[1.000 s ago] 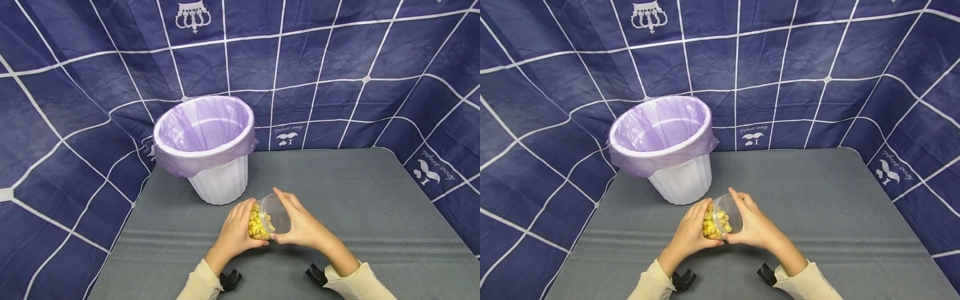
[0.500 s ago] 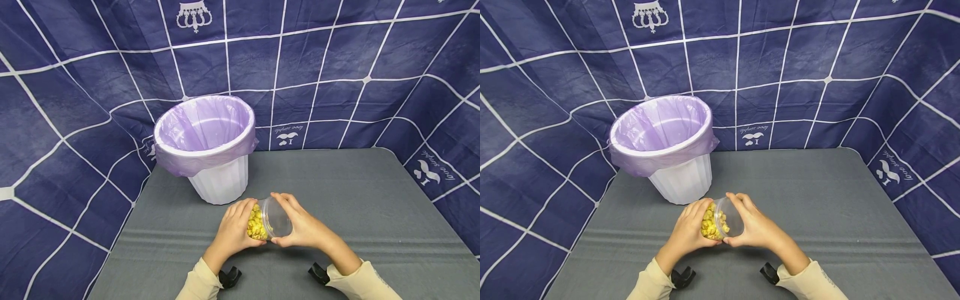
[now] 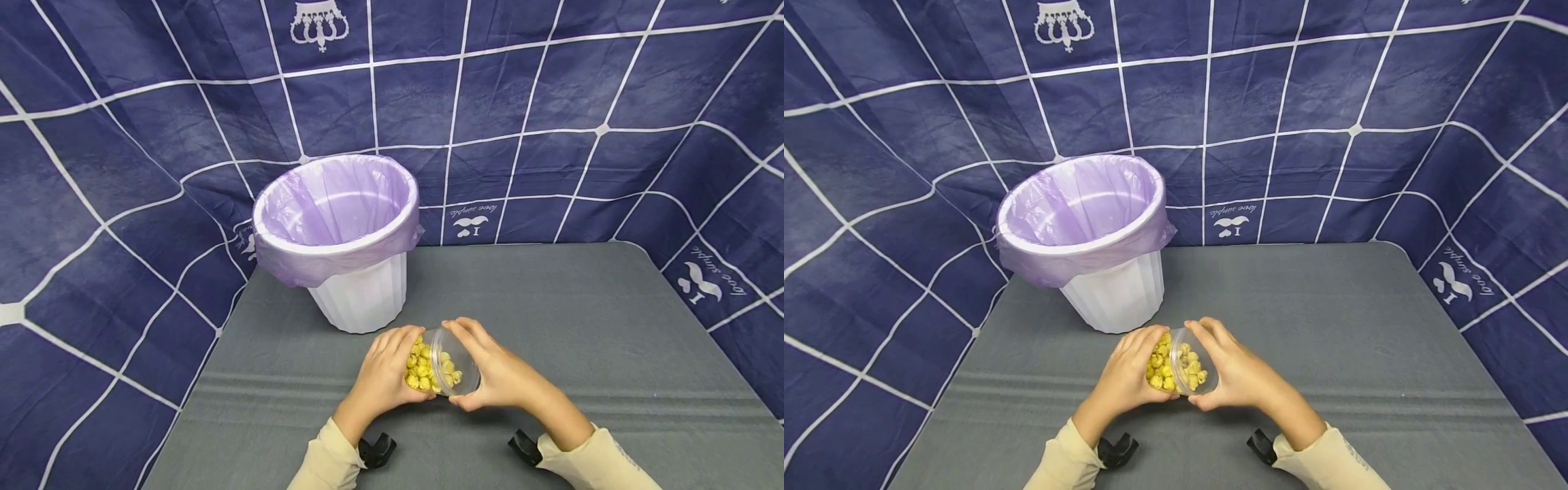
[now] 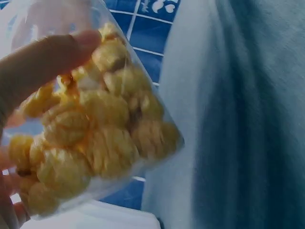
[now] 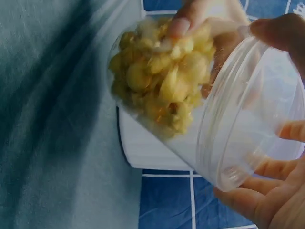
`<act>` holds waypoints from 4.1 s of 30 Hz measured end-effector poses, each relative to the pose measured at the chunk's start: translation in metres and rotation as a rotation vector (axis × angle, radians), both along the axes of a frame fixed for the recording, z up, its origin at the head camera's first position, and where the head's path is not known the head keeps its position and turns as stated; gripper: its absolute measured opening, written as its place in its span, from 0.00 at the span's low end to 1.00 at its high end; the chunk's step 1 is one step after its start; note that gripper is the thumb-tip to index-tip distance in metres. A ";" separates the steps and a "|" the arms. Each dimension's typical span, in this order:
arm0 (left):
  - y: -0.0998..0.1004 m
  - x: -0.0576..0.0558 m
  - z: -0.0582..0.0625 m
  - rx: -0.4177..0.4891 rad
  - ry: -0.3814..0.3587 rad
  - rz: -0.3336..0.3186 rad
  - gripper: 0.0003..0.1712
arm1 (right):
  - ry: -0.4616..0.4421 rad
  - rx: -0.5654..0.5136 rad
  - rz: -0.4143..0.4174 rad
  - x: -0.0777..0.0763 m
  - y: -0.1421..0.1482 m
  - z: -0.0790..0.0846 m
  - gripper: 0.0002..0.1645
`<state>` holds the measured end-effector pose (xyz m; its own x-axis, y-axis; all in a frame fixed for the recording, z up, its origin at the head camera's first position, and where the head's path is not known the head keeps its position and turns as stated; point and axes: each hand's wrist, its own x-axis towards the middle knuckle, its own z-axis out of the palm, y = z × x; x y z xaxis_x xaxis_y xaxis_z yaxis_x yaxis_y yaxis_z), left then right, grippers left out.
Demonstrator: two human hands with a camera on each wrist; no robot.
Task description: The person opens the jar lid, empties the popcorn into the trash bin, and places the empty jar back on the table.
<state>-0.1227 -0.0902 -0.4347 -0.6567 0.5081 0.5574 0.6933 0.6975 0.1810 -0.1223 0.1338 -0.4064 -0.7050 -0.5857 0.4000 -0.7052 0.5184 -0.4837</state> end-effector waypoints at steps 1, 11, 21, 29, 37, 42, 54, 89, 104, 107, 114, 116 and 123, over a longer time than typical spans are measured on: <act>-0.001 0.001 0.000 -0.001 -0.019 -0.002 0.56 | 0.016 0.011 0.016 0.000 0.000 0.000 0.64; -0.003 0.003 -0.001 0.000 -0.063 -0.008 0.56 | -0.042 0.095 0.056 0.003 0.003 0.008 0.65; 0.000 0.001 0.001 -0.005 -0.033 0.011 0.55 | -0.208 0.087 -0.273 0.015 -0.009 0.017 0.58; 0.000 0.001 0.002 -0.015 -0.010 0.005 0.56 | -0.196 0.063 -0.287 0.015 -0.013 0.016 0.55; -0.001 0.000 0.000 -0.024 -0.017 -0.008 0.56 | -0.063 0.051 -0.057 0.006 -0.002 0.009 0.56; 0.001 0.000 0.000 -0.031 -0.032 0.000 0.56 | -0.028 0.075 0.045 0.001 0.007 0.009 0.57; 0.002 0.000 0.000 -0.009 0.026 0.026 0.56 | -0.345 0.115 -0.408 0.013 -0.007 0.021 0.55; 0.005 0.001 0.002 -0.007 -0.020 0.022 0.57 | -0.419 0.082 -0.382 0.013 -0.011 0.020 0.52; 0.002 -0.002 0.008 -0.036 -0.087 -0.020 0.59 | -0.127 -0.028 -0.041 0.006 0.002 0.013 0.56; 0.002 -0.002 0.009 -0.036 -0.119 -0.025 0.59 | -0.074 0.001 0.017 0.004 0.006 0.014 0.56; 0.001 -0.002 0.011 -0.030 -0.148 -0.032 0.58 | 0.042 0.034 0.093 0.002 0.009 0.014 0.56; 0.001 -0.002 0.012 -0.031 -0.158 -0.024 0.58 | 0.072 0.047 0.099 0.002 0.010 0.015 0.55; -0.003 -0.003 0.012 -0.027 -0.176 0.008 0.58 | 0.099 0.087 0.037 0.003 0.020 0.024 0.55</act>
